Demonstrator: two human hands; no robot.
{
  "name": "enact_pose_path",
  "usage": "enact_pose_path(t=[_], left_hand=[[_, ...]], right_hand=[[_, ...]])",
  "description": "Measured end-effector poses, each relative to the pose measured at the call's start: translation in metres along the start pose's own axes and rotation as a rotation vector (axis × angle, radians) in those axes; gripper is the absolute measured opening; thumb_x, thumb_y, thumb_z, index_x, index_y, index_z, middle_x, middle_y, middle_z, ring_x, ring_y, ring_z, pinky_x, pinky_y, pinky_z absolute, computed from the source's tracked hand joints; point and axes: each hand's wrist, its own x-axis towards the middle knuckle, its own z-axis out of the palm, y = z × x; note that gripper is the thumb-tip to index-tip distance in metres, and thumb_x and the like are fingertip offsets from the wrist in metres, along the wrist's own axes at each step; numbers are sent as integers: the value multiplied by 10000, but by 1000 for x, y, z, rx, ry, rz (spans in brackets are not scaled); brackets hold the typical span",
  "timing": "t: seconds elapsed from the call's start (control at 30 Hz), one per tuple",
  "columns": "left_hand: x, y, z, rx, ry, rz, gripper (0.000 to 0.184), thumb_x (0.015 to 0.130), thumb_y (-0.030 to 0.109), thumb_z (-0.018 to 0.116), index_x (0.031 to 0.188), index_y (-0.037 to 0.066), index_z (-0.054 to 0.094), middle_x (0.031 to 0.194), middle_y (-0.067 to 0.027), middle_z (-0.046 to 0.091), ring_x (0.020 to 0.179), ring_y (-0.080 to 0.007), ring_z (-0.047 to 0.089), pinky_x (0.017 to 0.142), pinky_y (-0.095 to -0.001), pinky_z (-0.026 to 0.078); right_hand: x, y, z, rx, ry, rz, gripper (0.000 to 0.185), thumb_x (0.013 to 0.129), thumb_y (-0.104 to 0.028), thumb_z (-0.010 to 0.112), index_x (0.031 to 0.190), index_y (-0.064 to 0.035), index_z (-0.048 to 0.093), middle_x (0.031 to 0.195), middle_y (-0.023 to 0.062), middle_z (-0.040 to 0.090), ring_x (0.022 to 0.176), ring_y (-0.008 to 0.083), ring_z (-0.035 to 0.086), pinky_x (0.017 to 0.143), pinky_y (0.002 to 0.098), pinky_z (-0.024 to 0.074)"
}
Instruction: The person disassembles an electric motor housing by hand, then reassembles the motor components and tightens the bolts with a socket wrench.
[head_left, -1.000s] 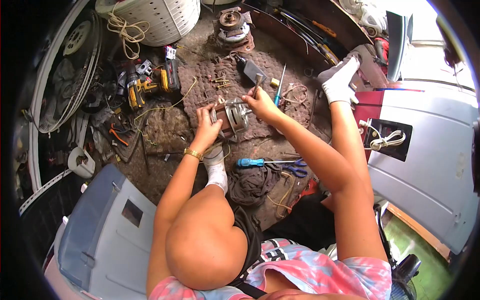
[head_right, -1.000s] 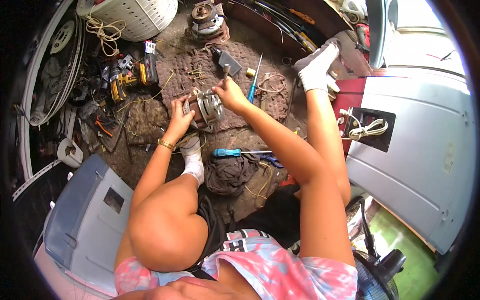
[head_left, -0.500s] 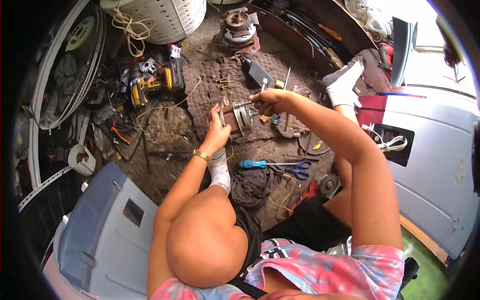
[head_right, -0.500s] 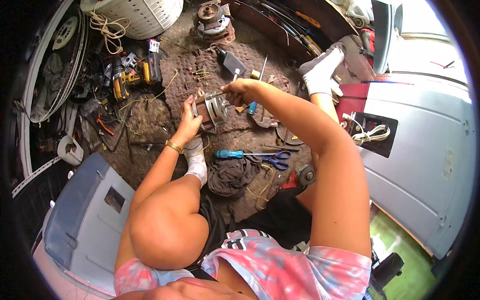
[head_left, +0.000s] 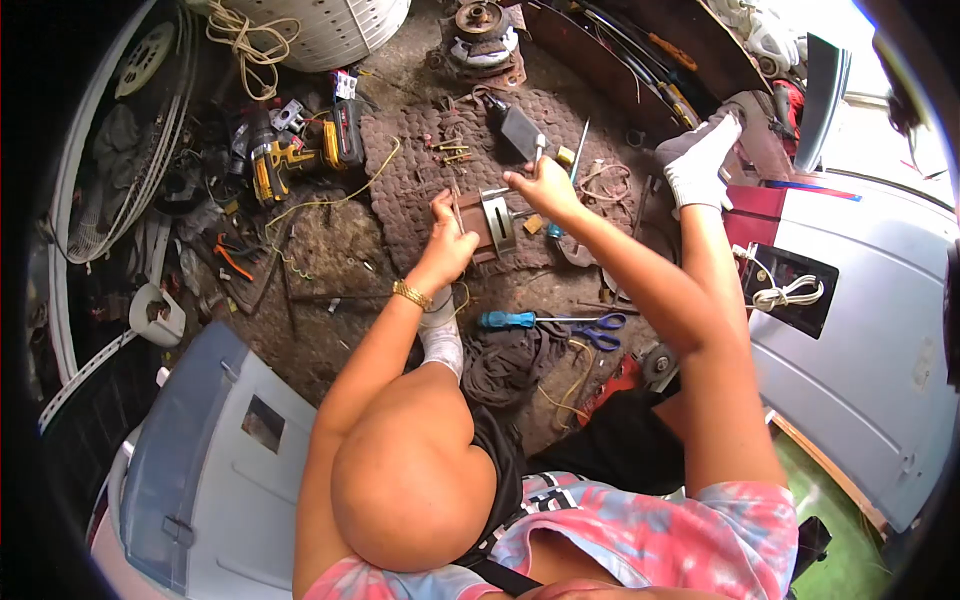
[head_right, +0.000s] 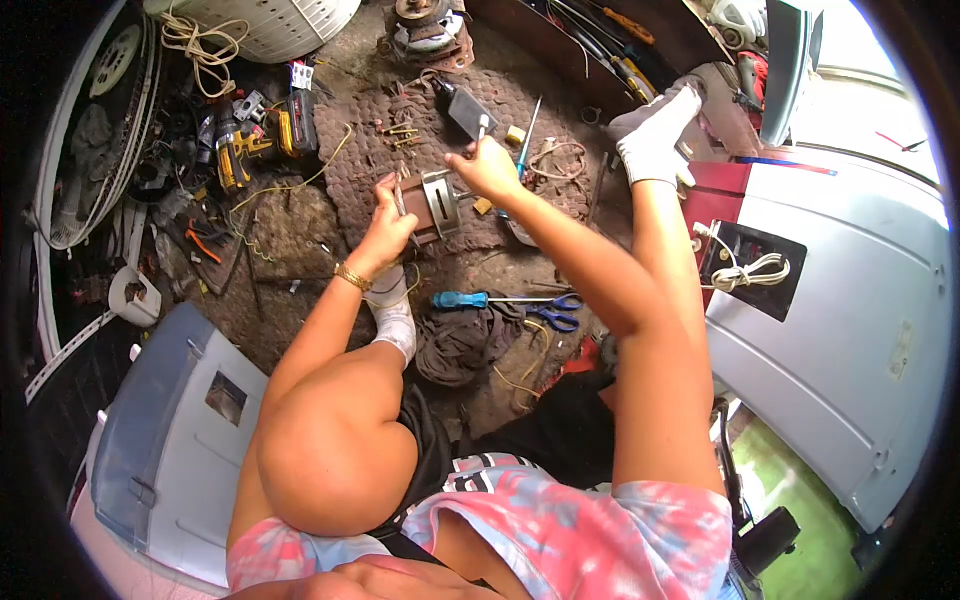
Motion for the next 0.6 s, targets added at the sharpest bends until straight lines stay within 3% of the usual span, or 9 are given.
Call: enact_pose_path(t=[0.07,0.17,0.27,0.33,0.4,0.47,0.53,0.57,0.6], left_hand=[[1,2,-20,-40,-56,-81,646,764,63,495,1326,30,178,1308,-202,365,1131,-279,443,958,-345,372],[-3,-7,-67,-407,-129,-253,611,755,-4,455,1341,99,316,1270,-64,447,1075,-161,466,885,-274,405],[-18,-23,-71,-416,-135,-211,639,723,-11,481,1343,79,352,1331,-54,414,1225,-171,375,993,-296,329],[-19,-20,-61,-312,-76,-13,670,705,-19,494,1350,65,334,1362,-69,388,1290,-193,323,1050,-312,270],[-25,-17,-52,-236,-86,22,663,694,-21,506,1330,35,327,1403,-110,328,1348,-226,242,1090,-321,192],[-23,-9,-44,-207,-78,73,650,701,-16,503,1321,26,317,1413,-126,308,1352,-238,234,1089,-322,192],[-17,-18,-38,-93,-19,75,627,709,11,516,1295,-13,295,1364,-161,326,1319,-278,278,1078,-337,224],[-16,-16,-36,-49,15,92,621,707,25,529,1289,-9,317,1369,-151,329,1317,-273,280,1079,-340,221],[-18,-15,-33,-8,43,99,615,704,39,542,1283,-5,339,1373,-142,331,1315,-268,282,1079,-343,218]], right_hand=[[-13,-14,14,135,210,-158,387,788,-364,675,887,-20,529,707,142,603,646,275,606,591,356,465],[-26,-47,35,174,330,-597,274,807,-309,638,917,-78,542,656,98,583,575,291,575,538,368,450],[-20,-58,5,-31,-49,-770,278,817,-308,583,956,-69,556,874,150,605,804,323,591,658,395,449],[-5,-47,-13,-84,-165,-1099,287,827,-159,494,1075,-25,548,994,147,609,905,298,593,788,347,441],[-9,-60,-51,373,-812,-280,348,797,-79,432,1118,6,533,998,130,626,900,245,615,826,320,442],[13,-28,-57,749,-1177,60,258,835,-131,497,1030,29,553,1036,107,577,898,192,590,880,300,449],[13,-13,-43,408,-894,-69,239,831,-114,457,994,23,565,949,120,631,738,180,584,777,287,462],[7,-9,-29,705,-759,-56,226,857,-160,476,964,17,568,899,105,620,734,162,574,729,275,459],[0,-2,-23,619,-530,-139,258,882,-218,493,948,17,576,836,107,601,755,200,581,723,323,466]])
